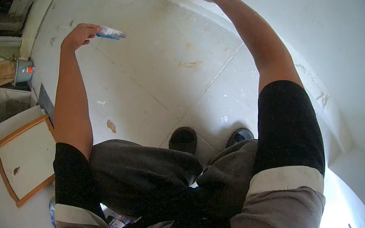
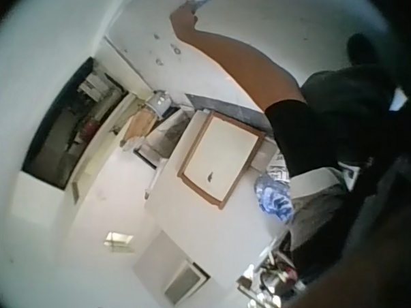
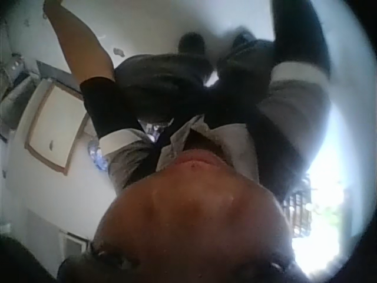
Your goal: Applying filler and scraping a wall corner using a putty knife.
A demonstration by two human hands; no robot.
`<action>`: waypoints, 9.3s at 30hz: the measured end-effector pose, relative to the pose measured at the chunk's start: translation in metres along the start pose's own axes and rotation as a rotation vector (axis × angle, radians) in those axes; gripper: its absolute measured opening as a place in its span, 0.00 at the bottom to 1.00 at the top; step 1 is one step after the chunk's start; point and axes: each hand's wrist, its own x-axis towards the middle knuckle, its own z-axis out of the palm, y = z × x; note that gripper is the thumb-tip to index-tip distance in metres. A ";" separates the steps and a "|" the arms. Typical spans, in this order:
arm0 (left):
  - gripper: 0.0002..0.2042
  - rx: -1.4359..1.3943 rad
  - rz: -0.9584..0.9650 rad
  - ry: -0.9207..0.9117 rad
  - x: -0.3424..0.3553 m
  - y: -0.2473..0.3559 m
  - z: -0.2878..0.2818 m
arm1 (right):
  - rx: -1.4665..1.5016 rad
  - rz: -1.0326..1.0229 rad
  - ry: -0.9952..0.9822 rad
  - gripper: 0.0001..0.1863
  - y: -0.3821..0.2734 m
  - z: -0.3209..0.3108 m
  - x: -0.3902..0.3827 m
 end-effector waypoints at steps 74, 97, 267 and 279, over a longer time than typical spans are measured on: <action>0.13 -0.003 -0.015 -0.015 -0.006 -0.009 -0.003 | 0.010 -0.023 -0.029 0.10 -0.015 -0.007 0.007; 0.13 -0.020 0.037 0.014 -0.011 -0.003 -0.011 | -0.033 -0.136 -0.060 0.09 0.022 0.007 -0.019; 0.14 -0.066 0.172 0.034 -0.028 0.048 0.002 | -0.021 -0.037 -0.221 0.16 0.113 0.002 -0.187; 0.15 0.010 0.167 0.022 -0.021 0.046 0.003 | 0.281 -0.141 0.217 0.14 0.101 -0.022 -0.175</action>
